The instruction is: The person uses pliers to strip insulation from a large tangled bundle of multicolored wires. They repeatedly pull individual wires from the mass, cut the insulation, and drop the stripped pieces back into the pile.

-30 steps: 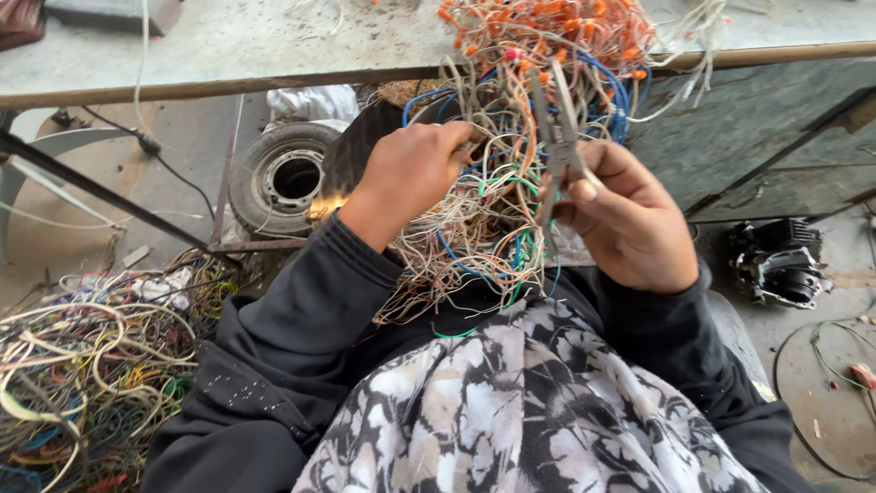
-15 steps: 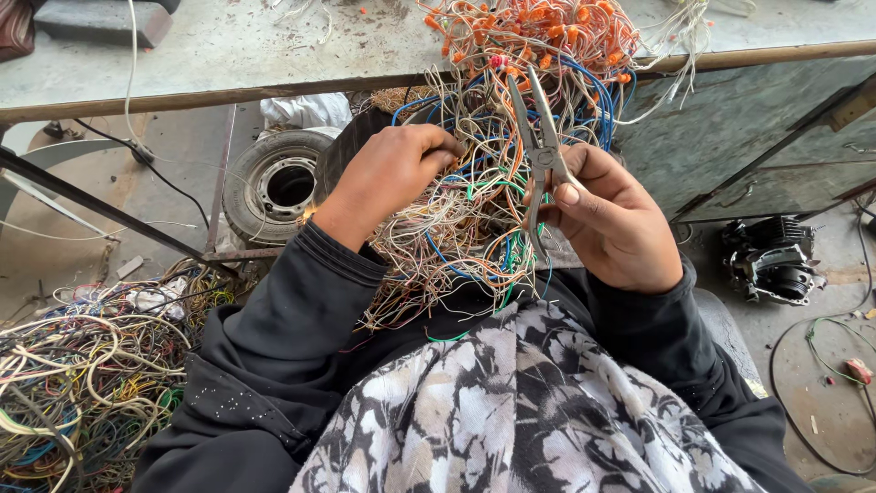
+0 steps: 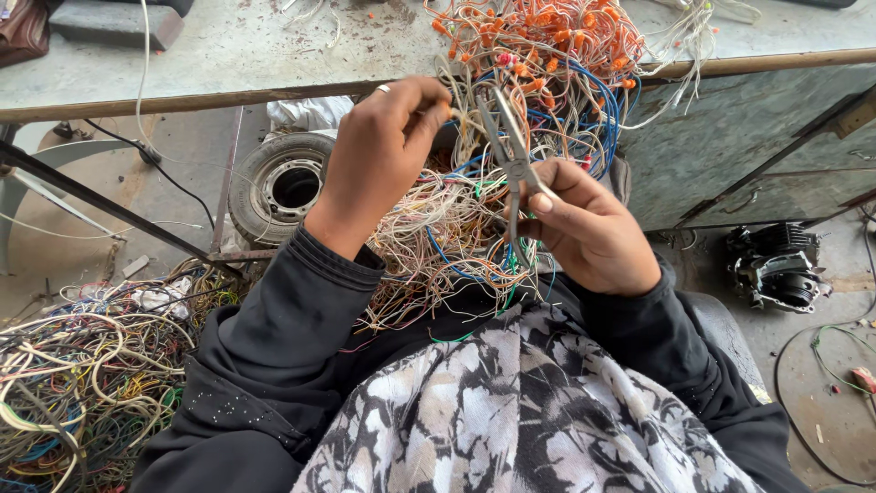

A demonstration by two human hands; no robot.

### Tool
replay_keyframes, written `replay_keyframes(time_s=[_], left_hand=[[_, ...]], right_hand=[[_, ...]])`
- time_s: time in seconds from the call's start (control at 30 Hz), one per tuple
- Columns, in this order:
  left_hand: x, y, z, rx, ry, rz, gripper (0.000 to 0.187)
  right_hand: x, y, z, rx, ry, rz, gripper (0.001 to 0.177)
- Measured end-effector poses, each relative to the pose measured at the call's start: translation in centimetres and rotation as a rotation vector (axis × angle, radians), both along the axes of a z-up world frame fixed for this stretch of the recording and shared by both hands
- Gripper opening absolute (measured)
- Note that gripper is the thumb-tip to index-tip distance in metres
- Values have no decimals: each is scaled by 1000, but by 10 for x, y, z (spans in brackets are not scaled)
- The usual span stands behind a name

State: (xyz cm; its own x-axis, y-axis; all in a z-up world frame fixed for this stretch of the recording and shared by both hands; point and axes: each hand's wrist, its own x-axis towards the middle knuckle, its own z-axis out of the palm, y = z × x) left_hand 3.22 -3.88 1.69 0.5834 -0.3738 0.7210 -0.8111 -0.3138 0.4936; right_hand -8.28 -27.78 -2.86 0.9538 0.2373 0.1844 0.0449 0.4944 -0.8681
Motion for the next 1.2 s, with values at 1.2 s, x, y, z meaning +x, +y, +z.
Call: replay_keyframes(time_s=[1.2], left_hand=[[-48,10,5,-42,110,-223,16]], right_hand=[[5,23,3,-180,51,167,38]])
